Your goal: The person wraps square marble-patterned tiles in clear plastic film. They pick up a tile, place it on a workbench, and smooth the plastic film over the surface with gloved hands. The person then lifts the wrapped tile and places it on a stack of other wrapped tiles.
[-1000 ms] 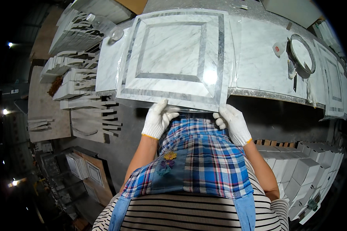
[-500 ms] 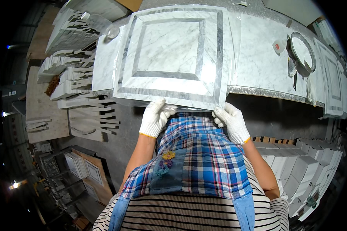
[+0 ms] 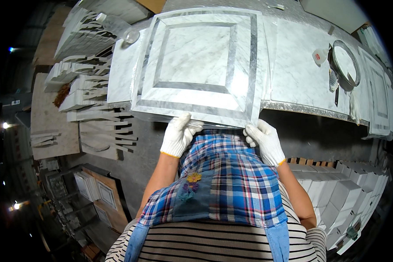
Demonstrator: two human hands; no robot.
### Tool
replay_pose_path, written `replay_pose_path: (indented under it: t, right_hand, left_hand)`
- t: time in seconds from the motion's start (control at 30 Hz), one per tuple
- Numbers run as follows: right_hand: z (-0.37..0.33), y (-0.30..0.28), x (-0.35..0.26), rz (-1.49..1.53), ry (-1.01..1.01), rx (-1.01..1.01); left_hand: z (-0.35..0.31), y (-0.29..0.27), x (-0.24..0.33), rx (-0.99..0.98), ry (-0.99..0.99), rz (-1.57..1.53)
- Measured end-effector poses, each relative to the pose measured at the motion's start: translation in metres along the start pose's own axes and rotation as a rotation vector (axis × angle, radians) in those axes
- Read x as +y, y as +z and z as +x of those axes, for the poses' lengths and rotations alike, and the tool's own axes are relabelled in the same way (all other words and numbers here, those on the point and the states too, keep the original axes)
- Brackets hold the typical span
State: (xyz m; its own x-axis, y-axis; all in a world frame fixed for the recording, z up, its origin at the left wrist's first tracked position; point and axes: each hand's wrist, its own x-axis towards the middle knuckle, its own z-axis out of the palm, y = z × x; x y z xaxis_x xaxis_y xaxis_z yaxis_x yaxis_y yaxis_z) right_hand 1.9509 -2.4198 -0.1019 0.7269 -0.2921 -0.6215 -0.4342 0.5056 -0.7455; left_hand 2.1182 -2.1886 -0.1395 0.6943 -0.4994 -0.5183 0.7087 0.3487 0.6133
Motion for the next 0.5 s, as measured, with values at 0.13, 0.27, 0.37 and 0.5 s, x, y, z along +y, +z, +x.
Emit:
replay_pose_path:
  t: [0.13,0.27,0.37,0.5]
  right_hand:
    - [0.000,0.001,0.002,-0.001,-0.005,-0.007]
    - [-0.004,-0.007,-0.006,-0.150,-0.008,0.019]
    - [-0.005,-0.023,-0.011,-0.195,-0.076,0.116]
    - [0.000,-0.055,-0.035,-0.190,-0.303,0.472]
  left_hand:
    - [-0.001,-0.004,0.001,-0.009,-0.010,0.003]
    - [-0.001,-0.002,0.003,-0.023,-0.051,0.007]
    - [-0.010,-0.005,0.005,-0.041,0.066,0.296]
    - [-0.012,-0.032,0.013,0.164,-0.001,-0.098]
